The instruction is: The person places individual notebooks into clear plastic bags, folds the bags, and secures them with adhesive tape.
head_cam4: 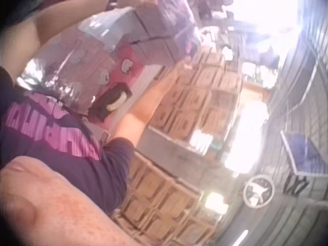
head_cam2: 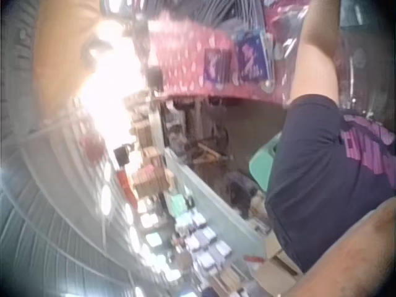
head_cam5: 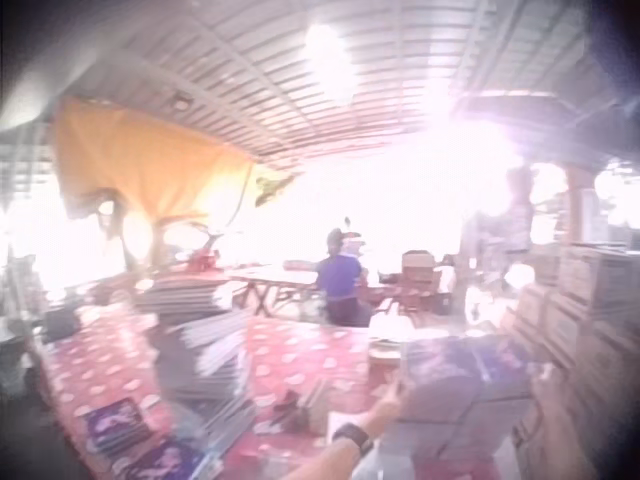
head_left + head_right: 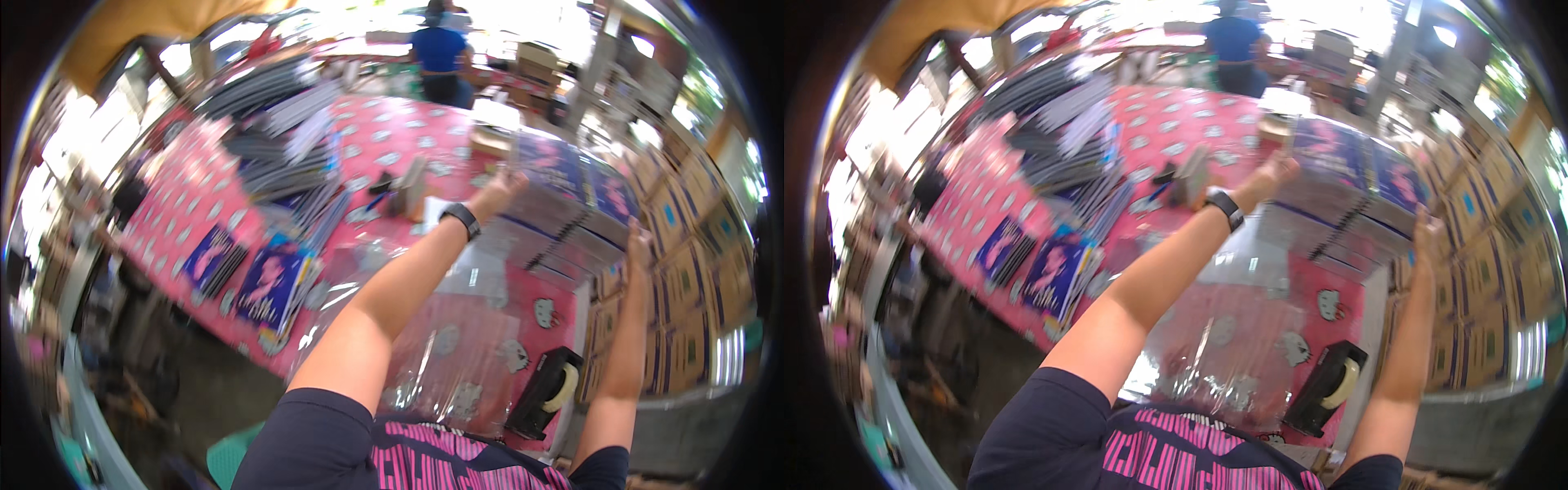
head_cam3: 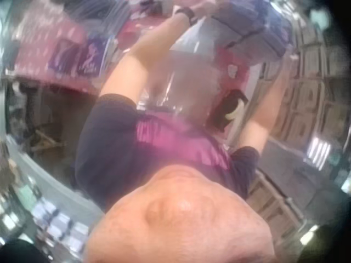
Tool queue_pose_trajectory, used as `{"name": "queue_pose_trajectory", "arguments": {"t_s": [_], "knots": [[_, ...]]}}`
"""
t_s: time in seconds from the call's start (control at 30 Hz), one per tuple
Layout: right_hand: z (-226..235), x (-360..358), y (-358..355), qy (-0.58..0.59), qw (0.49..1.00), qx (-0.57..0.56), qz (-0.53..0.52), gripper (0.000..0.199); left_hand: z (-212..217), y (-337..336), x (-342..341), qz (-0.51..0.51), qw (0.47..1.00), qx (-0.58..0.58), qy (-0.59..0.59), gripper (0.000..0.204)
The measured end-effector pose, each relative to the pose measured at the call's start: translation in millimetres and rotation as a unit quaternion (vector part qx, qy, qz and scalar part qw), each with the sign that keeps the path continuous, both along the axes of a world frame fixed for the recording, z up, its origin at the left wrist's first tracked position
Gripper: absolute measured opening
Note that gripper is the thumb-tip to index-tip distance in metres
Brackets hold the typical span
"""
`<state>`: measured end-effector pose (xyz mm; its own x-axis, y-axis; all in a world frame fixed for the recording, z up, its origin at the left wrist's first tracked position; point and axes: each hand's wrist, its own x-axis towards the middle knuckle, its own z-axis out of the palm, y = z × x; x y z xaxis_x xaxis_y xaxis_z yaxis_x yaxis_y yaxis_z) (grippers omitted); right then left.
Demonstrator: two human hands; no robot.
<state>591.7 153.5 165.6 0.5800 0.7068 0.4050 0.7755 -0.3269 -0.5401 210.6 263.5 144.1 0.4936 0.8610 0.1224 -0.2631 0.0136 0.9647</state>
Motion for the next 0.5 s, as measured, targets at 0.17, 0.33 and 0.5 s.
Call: {"name": "queue_pose_trajectory", "arguments": {"t_s": [0.17, 0.33, 0.5], "knots": [[64, -150, -50, -0.294, 0.892, 0.321, 0.119, 0.032, -4, -138, -172, -0.064, 0.915, 0.300, 0.263, 0.056], [51, -386, -67, 0.118, 0.862, -0.058, 0.490, 0.018, -49, -166, -427, 0.377, 0.852, 0.090, 0.353, 0.050], [-100, -594, -76, 0.572, 0.617, -0.322, 0.433, 0.048, -156, -140, -557, 0.365, 0.812, -0.004, 0.456, 0.082]]}}
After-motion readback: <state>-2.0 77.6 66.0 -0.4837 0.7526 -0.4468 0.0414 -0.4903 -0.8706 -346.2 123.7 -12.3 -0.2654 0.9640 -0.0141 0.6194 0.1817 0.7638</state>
